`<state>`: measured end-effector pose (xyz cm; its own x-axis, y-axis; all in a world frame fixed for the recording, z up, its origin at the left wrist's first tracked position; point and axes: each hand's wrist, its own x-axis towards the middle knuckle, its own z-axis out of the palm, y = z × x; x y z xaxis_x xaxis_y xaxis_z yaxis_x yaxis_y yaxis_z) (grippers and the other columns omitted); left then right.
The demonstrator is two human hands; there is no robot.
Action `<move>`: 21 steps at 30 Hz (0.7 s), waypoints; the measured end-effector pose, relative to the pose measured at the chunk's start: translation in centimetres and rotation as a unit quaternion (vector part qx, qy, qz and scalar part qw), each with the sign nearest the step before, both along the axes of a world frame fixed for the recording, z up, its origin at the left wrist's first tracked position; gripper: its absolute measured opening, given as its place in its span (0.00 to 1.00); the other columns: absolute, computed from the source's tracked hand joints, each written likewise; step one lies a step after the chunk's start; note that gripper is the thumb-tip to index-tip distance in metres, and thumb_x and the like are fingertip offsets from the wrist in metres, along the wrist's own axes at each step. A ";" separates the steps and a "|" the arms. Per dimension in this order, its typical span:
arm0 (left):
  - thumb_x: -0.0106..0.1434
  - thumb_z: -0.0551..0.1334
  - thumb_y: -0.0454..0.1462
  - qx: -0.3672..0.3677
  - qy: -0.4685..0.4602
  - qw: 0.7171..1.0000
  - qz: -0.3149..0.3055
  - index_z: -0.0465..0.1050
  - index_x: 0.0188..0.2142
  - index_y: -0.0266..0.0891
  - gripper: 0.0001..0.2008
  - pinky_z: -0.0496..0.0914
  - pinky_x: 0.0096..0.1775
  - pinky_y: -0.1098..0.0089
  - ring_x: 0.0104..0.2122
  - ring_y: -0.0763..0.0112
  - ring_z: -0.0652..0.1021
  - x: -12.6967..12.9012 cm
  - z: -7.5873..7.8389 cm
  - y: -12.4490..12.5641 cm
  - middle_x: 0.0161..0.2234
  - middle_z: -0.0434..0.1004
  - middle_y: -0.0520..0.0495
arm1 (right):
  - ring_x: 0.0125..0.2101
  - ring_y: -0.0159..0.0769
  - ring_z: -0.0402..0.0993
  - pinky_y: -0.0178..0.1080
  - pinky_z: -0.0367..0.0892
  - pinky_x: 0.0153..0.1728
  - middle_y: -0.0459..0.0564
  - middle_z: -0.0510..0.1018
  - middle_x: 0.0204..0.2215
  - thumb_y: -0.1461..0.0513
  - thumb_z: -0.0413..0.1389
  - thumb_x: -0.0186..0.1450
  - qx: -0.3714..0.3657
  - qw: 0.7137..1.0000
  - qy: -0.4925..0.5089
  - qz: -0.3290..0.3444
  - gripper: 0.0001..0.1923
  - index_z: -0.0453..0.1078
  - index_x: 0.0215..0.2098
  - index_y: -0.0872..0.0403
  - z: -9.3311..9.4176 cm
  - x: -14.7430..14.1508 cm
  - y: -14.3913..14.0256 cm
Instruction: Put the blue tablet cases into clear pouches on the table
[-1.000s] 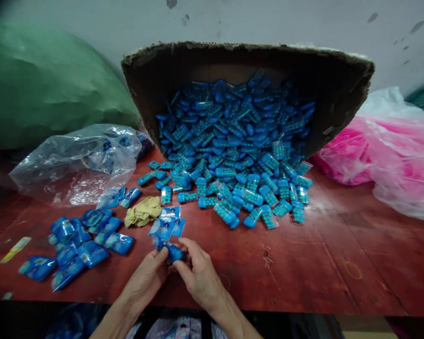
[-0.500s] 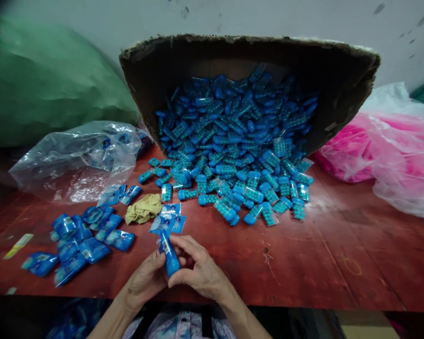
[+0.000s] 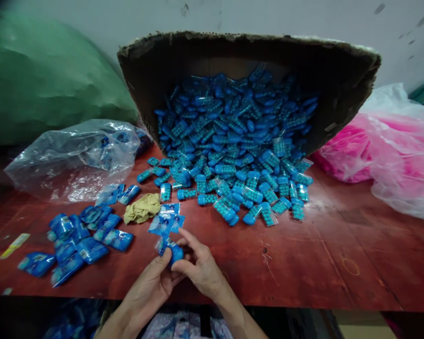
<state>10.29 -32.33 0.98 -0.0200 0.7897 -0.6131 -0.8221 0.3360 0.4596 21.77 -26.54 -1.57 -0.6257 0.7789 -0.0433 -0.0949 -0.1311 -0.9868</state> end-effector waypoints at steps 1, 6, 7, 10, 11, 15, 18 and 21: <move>0.55 0.61 0.37 -0.005 -0.002 1.000 -0.006 0.74 0.33 0.35 0.08 0.69 0.41 0.64 0.30 0.68 0.77 -0.2 0.1 0.1 0.30 0.78 0.46 | 0.27 0.26 0.65 0.32 0.65 0.31 0.45 0.69 0.41 0.62 0.59 0.54 -0.023 1.000 0.015 0.002 0.32 0.56 0.55 0.43 -0.2 -0.1 0.0; 0.55 0.60 0.33 0.025 -0.004 1.000 -0.011 0.73 0.36 0.36 0.08 0.68 0.43 0.65 0.34 0.67 0.77 -0.8 0.3 0.3 0.32 0.79 0.45 | 0.35 0.29 0.67 0.34 0.63 0.37 0.43 0.68 0.40 0.65 0.60 0.52 -0.075 0.992 0.098 0.015 0.35 0.55 0.55 0.42 -0.4 -0.6 0.1; 0.56 0.59 0.33 0.033 -0.009 0.999 -0.012 0.73 0.37 0.35 0.09 0.68 0.43 0.65 0.35 0.67 0.77 -0.8 0.3 0.3 0.33 0.79 0.45 | 0.35 0.28 0.67 0.33 0.64 0.36 0.43 0.67 0.39 0.66 0.61 0.51 -0.090 0.989 0.115 0.013 0.36 0.55 0.55 0.41 -0.3 -0.7 0.2; 0.56 0.59 0.33 0.042 -0.038 0.998 -0.021 0.73 0.37 0.36 0.09 0.69 0.42 0.63 0.35 0.66 0.77 -0.8 0.1 0.2 0.35 0.78 0.44 | 0.33 0.27 0.66 0.30 0.64 0.31 0.43 0.66 0.39 0.66 0.62 0.48 -0.124 0.982 0.142 0.010 0.37 0.56 0.54 0.41 0.1 -0.8 0.4; 0.55 0.59 0.33 0.042 -0.047 0.998 -0.021 0.73 0.37 0.37 0.09 0.69 0.41 0.63 0.35 0.66 0.77 -0.7 0.0 0.1 0.35 0.78 0.44 | 0.33 0.27 0.66 0.30 0.64 0.30 0.43 0.66 0.39 0.66 0.63 0.48 -0.127 0.981 0.145 0.014 0.38 0.56 0.54 0.41 0.1 -0.8 0.4; 0.52 0.63 0.33 0.025 -0.035 0.999 0.015 0.74 0.34 0.36 0.08 0.69 0.40 0.67 0.33 0.70 0.77 -0.2 -0.6 -0.1 0.31 0.79 0.47 | 0.31 0.26 0.65 0.28 0.63 0.28 0.43 0.67 0.37 0.66 0.63 0.47 -0.111 0.985 0.129 0.026 0.39 0.55 0.55 0.42 -0.2 -0.6 0.4; 0.51 0.64 0.35 0.009 -0.015 0.999 0.042 0.74 0.33 0.36 0.08 0.70 0.39 0.69 0.31 0.71 0.76 0.3 -0.8 -0.2 0.31 0.78 0.48 | 0.31 0.27 0.66 0.29 0.63 0.29 0.43 0.68 0.37 0.64 0.62 0.49 -0.090 0.992 0.086 0.012 0.37 0.55 0.55 0.43 -0.6 -0.5 0.1; 0.51 0.64 0.37 0.007 0.007 0.998 0.054 0.74 0.31 0.36 0.08 0.69 0.40 0.68 0.31 0.71 0.76 0.6 -0.6 -0.1 0.29 0.77 0.49 | 0.29 0.27 0.66 0.30 0.64 0.28 0.43 0.68 0.37 0.62 0.62 0.50 -0.075 0.996 0.052 0.008 0.35 0.57 0.55 0.44 -0.8 -0.5 -0.2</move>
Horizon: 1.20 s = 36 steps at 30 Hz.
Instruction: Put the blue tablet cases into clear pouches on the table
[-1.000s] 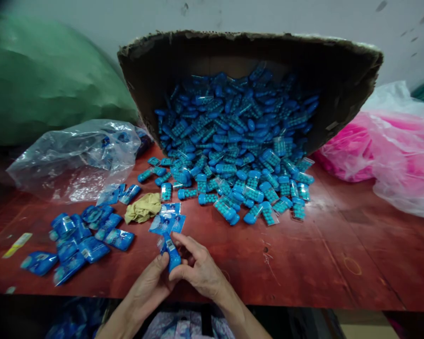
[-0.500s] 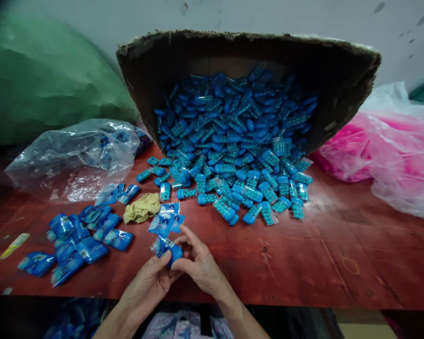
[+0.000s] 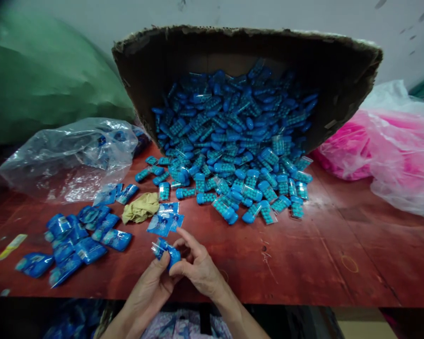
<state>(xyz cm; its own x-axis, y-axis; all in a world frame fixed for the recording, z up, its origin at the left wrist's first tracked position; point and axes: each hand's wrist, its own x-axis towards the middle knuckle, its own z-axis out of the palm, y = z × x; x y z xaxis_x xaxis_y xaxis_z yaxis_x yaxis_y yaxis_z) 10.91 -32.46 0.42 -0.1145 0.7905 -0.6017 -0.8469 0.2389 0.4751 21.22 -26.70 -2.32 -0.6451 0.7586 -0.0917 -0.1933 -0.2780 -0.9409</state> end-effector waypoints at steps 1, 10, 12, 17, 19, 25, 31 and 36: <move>0.52 0.63 0.37 0.002 0.007 1.000 0.000 0.74 0.31 0.36 0.07 0.69 0.41 0.67 0.31 0.71 0.76 0.1 0.2 0.0 0.29 0.77 0.49 | 0.27 0.26 0.65 0.30 0.63 0.27 0.43 0.68 0.37 0.62 0.62 0.50 0.008 1.000 -0.006 -0.009 0.35 0.57 0.54 0.44 0.0 -0.1 -0.1; 0.54 0.61 0.38 0.020 -0.019 0.999 -0.032 0.74 0.35 0.36 0.10 0.68 0.43 0.63 0.35 0.66 0.77 -0.1 0.1 -0.3 0.31 0.79 0.46 | 0.26 0.26 0.63 0.31 0.62 0.27 0.43 0.67 0.34 0.57 0.65 0.45 -0.020 0.999 0.001 -0.038 0.36 0.61 0.51 0.46 0.1 -0.6 0.1; 0.55 0.60 0.38 0.022 -0.013 0.999 -0.033 0.74 0.35 0.36 0.10 0.68 0.43 0.63 0.35 0.66 0.77 -0.2 0.0 -0.4 0.31 0.79 0.45 | 0.27 0.27 0.63 0.31 0.62 0.28 0.43 0.67 0.34 0.57 0.65 0.44 -0.033 0.998 -0.006 -0.047 0.34 0.63 0.49 0.46 0.3 -0.7 0.0; 0.54 0.61 0.38 0.036 0.021 0.999 -0.022 0.73 0.38 0.38 0.11 0.68 0.44 0.62 0.36 0.65 0.77 0.2 0.2 -0.4 0.32 0.79 0.47 | 0.26 0.26 0.64 0.31 0.61 0.28 0.43 0.68 0.34 0.59 0.64 0.46 -0.073 0.997 0.015 -0.023 0.29 0.66 0.46 0.47 0.6 -0.7 -0.1; 0.53 0.61 0.38 0.035 0.019 0.999 -0.024 0.73 0.36 0.38 0.10 0.68 0.44 0.62 0.36 0.65 0.77 0.3 0.1 -0.5 0.32 0.79 0.47 | 0.25 0.26 0.63 0.30 0.60 0.28 0.42 0.69 0.33 0.60 0.63 0.47 -0.098 0.995 0.032 0.015 0.29 0.65 0.48 0.47 0.5 -0.8 -0.1; 0.57 0.57 0.40 -0.018 0.005 0.998 0.063 0.74 0.31 0.36 0.10 0.70 0.41 0.60 0.34 0.63 0.77 -3.8 1.0 -0.7 0.25 0.78 0.46 | 0.26 0.26 0.62 0.31 0.61 0.29 0.42 0.68 0.33 0.63 0.59 0.52 -0.014 0.997 -0.060 0.054 0.30 0.60 0.52 0.46 0.5 -1.2 -0.1; 0.61 0.45 0.47 -0.003 0.057 0.957 0.286 0.71 0.38 0.29 0.25 0.72 0.37 0.63 0.36 0.63 0.77 -10.0 3.5 -1.1 0.31 0.78 0.38 | 0.31 0.32 0.65 0.34 0.61 0.34 0.45 0.68 0.33 0.62 0.53 0.60 0.315 0.901 -0.298 -0.013 0.12 0.66 0.43 0.50 1.9 -1.5 2.2; 0.58 0.55 0.34 -0.049 0.028 0.995 0.087 0.71 0.34 0.34 0.08 0.69 0.40 0.59 0.31 0.63 0.78 -6.5 0.4 -0.8 0.22 0.77 0.45 | 0.37 0.40 0.67 0.37 0.62 0.32 0.50 0.68 0.36 0.59 0.55 0.59 0.429 0.755 -0.495 -0.019 0.12 0.64 0.41 0.52 1.4 -4.0 4.7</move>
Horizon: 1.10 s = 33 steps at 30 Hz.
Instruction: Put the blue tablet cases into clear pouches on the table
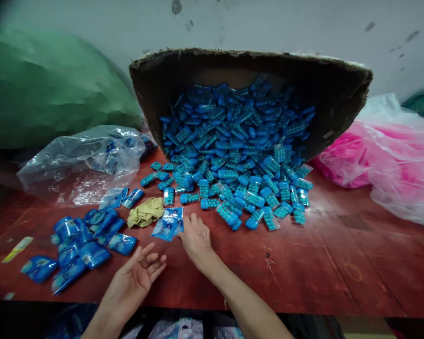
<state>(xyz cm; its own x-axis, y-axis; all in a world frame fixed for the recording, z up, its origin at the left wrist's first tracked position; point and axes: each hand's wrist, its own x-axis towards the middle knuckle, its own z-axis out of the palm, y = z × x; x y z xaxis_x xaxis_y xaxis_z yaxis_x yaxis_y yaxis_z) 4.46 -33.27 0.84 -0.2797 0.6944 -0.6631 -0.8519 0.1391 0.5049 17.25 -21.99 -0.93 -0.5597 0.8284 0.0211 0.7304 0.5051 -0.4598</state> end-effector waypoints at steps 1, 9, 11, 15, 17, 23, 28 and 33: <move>0.56 0.57 0.33 -0.002 0.006 1.000 -0.016 0.71 0.34 0.34 0.07 0.69 0.41 0.60 0.31 0.64 0.78 0.8 -0.6 0.3 0.22 0.77 0.46 | 0.37 0.40 0.67 0.37 0.62 0.31 0.50 0.68 0.36 0.59 0.56 0.58 0.014 1.000 -0.027 -0.004 0.11 0.64 0.39 0.52 -0.1 -0.4 0.3; 0.50 0.63 0.35 0.004 0.114 0.993 0.009 0.69 0.32 0.36 0.09 0.68 0.33 0.67 0.23 0.69 0.76 1.6 -1.4 1.7 0.20 0.76 0.50 | 0.35 0.38 0.67 0.34 0.60 0.29 0.48 0.69 0.35 0.56 0.56 0.58 0.080 0.996 -0.030 0.034 0.10 0.65 0.36 0.51 -0.5 -2.8 0.0; 0.50 0.63 0.37 -0.002 0.124 0.992 0.011 0.68 0.33 0.35 0.11 0.68 0.31 0.68 0.23 0.69 0.76 1.6 -1.6 1.6 0.19 0.75 0.50 | 0.34 0.37 0.67 0.34 0.60 0.28 0.48 0.70 0.33 0.59 0.55 0.59 0.085 0.995 -0.028 0.048 0.05 0.66 0.33 0.51 -1.1 -3.6 0.0; 0.49 0.63 0.41 -0.030 0.163 0.986 0.030 0.65 0.35 0.36 0.15 0.65 0.24 0.73 0.19 0.73 0.74 1.7 -2.2 1.5 0.21 0.74 0.50 | 0.33 0.36 0.67 0.33 0.58 0.28 0.48 0.71 0.30 0.63 0.50 0.63 0.088 0.995 -0.003 0.057 0.06 0.68 0.30 0.51 -1.8 -3.9 0.3; 0.48 0.65 0.41 -0.042 0.188 0.980 0.046 0.64 0.36 0.36 0.18 0.62 0.20 0.76 0.17 0.77 0.71 1.8 -2.3 1.7 0.22 0.72 0.52 | 0.33 0.35 0.67 0.32 0.59 0.29 0.48 0.70 0.30 0.63 0.49 0.63 0.089 0.994 0.026 0.058 0.07 0.69 0.31 0.51 -1.5 -3.2 0.1; 0.43 0.66 0.43 -0.027 0.214 0.976 -0.017 0.70 0.27 0.33 0.16 0.59 0.19 0.76 0.17 0.78 0.68 2.7 -2.4 2.8 0.19 0.69 0.51 | 0.33 0.37 0.65 0.39 0.59 0.36 0.49 0.71 0.31 0.63 0.48 0.63 0.053 0.981 0.172 0.068 0.09 0.70 0.31 0.51 -0.2 -0.1 -1.9; 0.44 0.65 0.45 -0.023 0.245 0.969 -0.022 0.73 0.26 0.32 0.16 0.61 0.21 0.75 0.19 0.75 0.70 3.7 -2.7 3.2 0.19 0.72 0.48 | 0.29 0.35 0.68 0.37 0.63 0.31 0.49 0.72 0.33 0.59 0.55 0.55 -0.261 0.896 0.355 -0.062 0.18 0.66 0.44 0.53 -1.2 0.7 -1.8; 0.48 0.62 0.42 -0.043 0.363 0.928 -0.069 0.74 0.22 0.34 0.12 0.61 0.21 0.74 0.18 0.74 0.68 3.9 -2.5 3.1 0.16 0.70 0.51 | 0.18 0.26 0.60 0.30 0.57 0.21 0.41 0.67 0.17 0.54 0.58 0.52 -0.502 0.745 0.430 -0.087 0.18 0.69 0.37 0.57 -0.7 1.1 -1.6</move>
<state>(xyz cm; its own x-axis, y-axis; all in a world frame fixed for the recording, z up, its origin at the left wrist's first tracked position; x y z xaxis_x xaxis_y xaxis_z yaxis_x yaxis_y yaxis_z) 8.38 -30.18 -1.67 -0.5875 0.7095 -0.3892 -0.2627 0.2877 0.9210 18.33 -23.54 -1.59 -0.5796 0.7263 -0.3695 -0.0378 -0.4769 -0.8781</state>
